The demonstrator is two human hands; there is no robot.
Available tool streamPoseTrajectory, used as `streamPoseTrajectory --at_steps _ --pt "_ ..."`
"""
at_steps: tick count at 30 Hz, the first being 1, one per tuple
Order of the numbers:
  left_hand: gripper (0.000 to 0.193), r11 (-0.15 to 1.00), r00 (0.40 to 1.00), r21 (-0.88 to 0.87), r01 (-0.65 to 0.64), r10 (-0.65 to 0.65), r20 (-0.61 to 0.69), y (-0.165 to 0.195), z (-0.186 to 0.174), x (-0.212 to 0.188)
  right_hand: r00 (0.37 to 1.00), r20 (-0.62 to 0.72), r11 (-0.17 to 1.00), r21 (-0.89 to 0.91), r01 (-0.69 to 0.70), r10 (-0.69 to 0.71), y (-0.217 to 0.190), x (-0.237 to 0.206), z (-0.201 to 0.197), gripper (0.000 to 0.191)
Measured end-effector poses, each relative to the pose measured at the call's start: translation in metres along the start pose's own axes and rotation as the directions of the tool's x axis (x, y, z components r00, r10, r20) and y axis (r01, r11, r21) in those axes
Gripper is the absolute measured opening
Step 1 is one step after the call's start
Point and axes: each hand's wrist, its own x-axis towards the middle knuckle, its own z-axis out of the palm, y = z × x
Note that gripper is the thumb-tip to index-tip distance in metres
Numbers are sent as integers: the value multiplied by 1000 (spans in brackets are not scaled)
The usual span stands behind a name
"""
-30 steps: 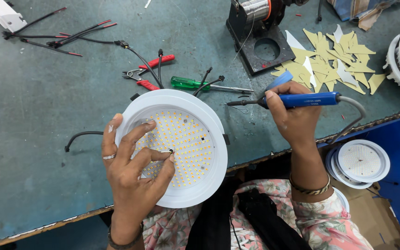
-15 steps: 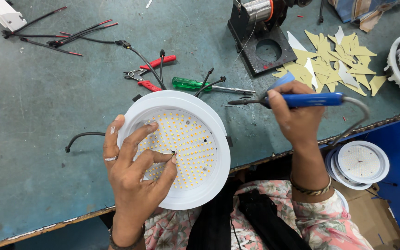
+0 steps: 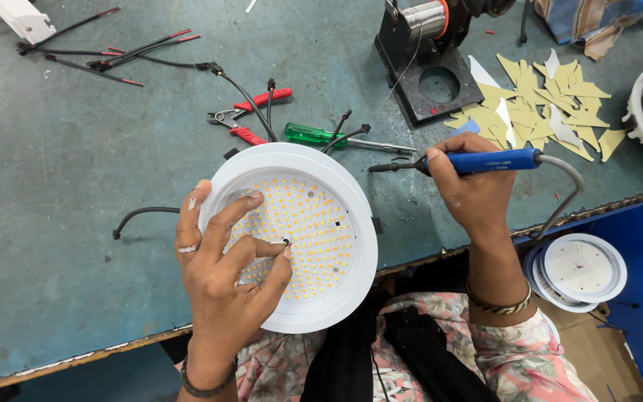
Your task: The person solders wires onto round LED panel light modules at a workbench. They hold each panel steady with one hand while applying a soldering iron to connection points, dipping into a small flux container, and stacking finished panels aside.
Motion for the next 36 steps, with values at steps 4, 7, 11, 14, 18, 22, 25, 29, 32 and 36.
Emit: streamPoseTrajectory --at_steps 4,7,11,14,18,22,25,29,32,36 --pt "9 1000 1000 -16 4 -4 4 0 0 0 1000 18 1000 -3 -9 9 -4 1 0 10" --pt "9 1000 1000 -17 10 -10 6 1 -1 0 999 41 1000 -3 -18 18 -6 2 -1 9" --pt "9 1000 1000 -15 3 -3 3 0 0 0 999 50 1000 -27 8 -6 -8 3 -2 9" --pt "9 1000 1000 -12 0 0 3 1 0 0 999 40 1000 -9 4 -4 -9 3 -3 9" --pt "9 1000 1000 -10 -1 1 -1 1 0 0 998 47 1000 2 -30 30 -9 3 -3 9" --pt "9 1000 1000 -2 -4 4 -4 0 0 0 999 41 1000 -24 8 -7 -9 4 -2 9" --pt "10 1000 1000 -7 -8 8 -6 0 0 0 999 44 1000 -20 2 -1 -9 4 -1 10" --pt "9 1000 1000 -1 -10 10 -6 0 0 0 999 35 1000 -19 18 -17 -8 5 -2 10" --pt "9 1000 1000 -3 -9 9 -8 -1 1 0 999 36 1000 7 3 -3 -6 6 -3 11" --pt "10 1000 1000 -4 -5 5 -10 0 1 0 999 33 1000 12 9 -9 -4 6 -1 11"
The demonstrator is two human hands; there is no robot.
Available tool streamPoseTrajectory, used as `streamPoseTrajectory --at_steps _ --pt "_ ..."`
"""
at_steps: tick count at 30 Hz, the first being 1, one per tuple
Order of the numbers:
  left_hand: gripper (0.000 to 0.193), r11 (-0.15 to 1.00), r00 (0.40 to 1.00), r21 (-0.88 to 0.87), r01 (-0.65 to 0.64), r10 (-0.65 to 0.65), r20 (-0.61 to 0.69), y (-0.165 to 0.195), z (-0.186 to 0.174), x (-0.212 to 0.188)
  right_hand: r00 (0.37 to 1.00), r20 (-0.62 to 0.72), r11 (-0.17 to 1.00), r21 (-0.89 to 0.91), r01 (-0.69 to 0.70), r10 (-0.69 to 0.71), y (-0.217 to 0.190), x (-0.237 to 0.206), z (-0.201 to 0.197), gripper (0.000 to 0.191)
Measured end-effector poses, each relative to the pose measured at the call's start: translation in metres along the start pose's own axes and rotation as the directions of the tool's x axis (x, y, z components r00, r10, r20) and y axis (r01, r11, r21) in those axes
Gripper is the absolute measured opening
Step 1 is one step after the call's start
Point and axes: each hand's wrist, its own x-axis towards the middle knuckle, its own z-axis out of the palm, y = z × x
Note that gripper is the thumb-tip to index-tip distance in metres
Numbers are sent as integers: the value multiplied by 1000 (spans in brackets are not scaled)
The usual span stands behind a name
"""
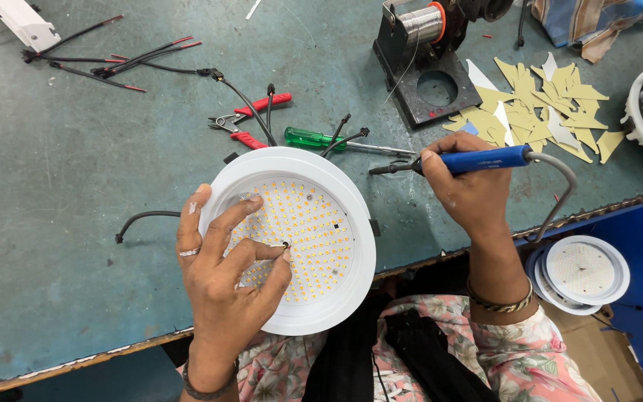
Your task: The person solders wires onto round LED panel light modules at a workbench. They hold each panel steady with one hand while applying a soldering iron to connection points, dipping into a small flux container, and stacking finished panels aside.
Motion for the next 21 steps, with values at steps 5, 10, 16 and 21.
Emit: streamPoseTrajectory --at_steps 5,10,16,21 --pt "10 1000 1000 4 -11 11 -1 1 -1 3 999 -48 998 51 24 -21 -2 -4 -10 10" --pt "10 1000 1000 -2 -4 4 8 2 -4 2 968 -249 962 272 29 41 -8 -17 -41 14" --pt "10 997 998 44 -58 57 24 0 0 2 899 -415 839 531 115 139 26 -44 -68 14" --pt "11 992 994 53 -111 110 20 2 0 3 895 -394 719 682 134 208 85 -66 -86 26"
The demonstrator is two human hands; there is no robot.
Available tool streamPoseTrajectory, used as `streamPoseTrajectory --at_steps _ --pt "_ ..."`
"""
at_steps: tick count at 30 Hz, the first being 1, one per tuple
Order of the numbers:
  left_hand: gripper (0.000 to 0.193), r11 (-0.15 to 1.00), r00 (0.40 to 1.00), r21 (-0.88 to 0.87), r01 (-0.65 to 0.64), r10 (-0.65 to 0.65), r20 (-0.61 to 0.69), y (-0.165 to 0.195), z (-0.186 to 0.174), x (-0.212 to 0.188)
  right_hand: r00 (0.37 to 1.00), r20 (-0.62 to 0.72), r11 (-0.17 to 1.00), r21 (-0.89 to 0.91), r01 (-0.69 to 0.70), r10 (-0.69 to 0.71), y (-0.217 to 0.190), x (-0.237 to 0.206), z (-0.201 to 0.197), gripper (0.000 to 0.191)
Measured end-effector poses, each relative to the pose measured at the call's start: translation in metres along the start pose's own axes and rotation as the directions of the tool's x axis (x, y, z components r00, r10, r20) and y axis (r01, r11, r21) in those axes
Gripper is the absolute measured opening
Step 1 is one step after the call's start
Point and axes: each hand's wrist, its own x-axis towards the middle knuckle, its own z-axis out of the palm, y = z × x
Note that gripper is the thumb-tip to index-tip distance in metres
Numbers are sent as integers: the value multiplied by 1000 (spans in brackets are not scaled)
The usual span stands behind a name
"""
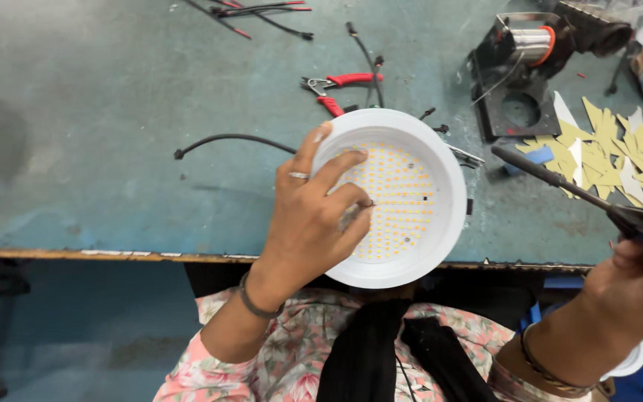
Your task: The person solders wires onto round LED panel light modules at a workbench. They hold each panel steady with one hand while applying a soldering iron to connection points, dipping into a small flux container, and stacking finished panels aside.
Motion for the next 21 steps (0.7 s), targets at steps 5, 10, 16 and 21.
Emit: streamPoseTrajectory --at_steps 5,10,16,21 --pt "11 1000 1000 5 -17 17 6 4 1 -1 997 72 995 102 -6 -1 8 -12 -22 31" --pt "12 999 999 13 -41 41 1 6 3 0 990 134 986 168 22 -45 -1 -21 10 36" --pt "11 997 999 76 -30 32 -20 6 12 1 948 280 979 174 103 -150 -9 -52 87 52" --pt "10 992 997 121 23 -13 -82 0 21 6 899 378 974 123 189 -222 -2 -70 151 48"
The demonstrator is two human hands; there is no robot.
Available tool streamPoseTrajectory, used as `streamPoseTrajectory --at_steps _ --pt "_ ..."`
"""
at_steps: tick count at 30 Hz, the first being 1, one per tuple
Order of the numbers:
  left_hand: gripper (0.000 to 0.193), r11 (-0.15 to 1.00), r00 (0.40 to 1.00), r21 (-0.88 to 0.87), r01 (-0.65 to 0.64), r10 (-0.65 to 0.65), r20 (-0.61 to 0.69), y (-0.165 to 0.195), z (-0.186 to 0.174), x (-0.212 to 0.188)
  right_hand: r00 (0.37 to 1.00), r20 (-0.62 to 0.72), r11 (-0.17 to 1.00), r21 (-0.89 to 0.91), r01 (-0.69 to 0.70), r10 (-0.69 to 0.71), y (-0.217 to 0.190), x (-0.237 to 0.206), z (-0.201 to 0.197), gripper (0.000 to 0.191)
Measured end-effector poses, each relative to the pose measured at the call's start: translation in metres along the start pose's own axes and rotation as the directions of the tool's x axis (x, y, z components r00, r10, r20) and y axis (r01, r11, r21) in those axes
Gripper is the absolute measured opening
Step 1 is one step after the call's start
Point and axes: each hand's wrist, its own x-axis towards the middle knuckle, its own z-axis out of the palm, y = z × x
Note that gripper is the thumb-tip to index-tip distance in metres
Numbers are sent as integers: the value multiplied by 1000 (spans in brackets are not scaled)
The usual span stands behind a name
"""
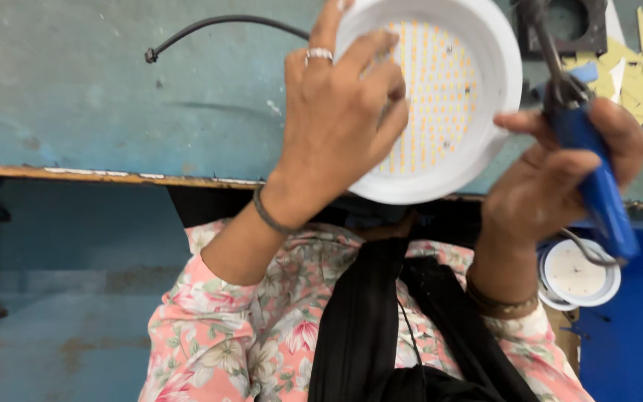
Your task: The person solders wires onto round LED panel light modules at a workbench. They hold each panel steady with one hand while applying a soldering iron to connection points, dipping into a small flux container, and stacking finished panels aside.
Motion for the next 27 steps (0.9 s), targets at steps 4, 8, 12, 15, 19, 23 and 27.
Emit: streamPoseTrajectory --at_steps 4,8,12,15,19,23,27 --pt "9 997 999 -71 38 -40 -21 -9 5 6 1000 -14 1000 -13 11 -12 8 -3 27 45" --pt "12 999 994 -49 12 -18 -109 -11 12 7 1000 24 1000 -23 -1 2 15 6 31 41" --pt "11 997 987 -78 -4 -9 -158 -15 22 4 995 71 994 -75 79 -74 19 16 33 39" --pt "11 996 983 -88 6 -22 -184 -20 33 2 991 122 985 -152 80 -61 16 18 31 38" --pt "12 996 978 -88 4 -22 -206 -24 41 -1 991 136 977 -215 15 15 13 15 27 37" --pt "11 997 972 -74 -16 -2 -237 -23 42 -2 998 58 978 -204 36 -24 19 12 24 43" --pt "12 996 982 -90 -5 -12 -190 -26 37 -3 999 26 972 -230 50 -45 24 9 25 45"
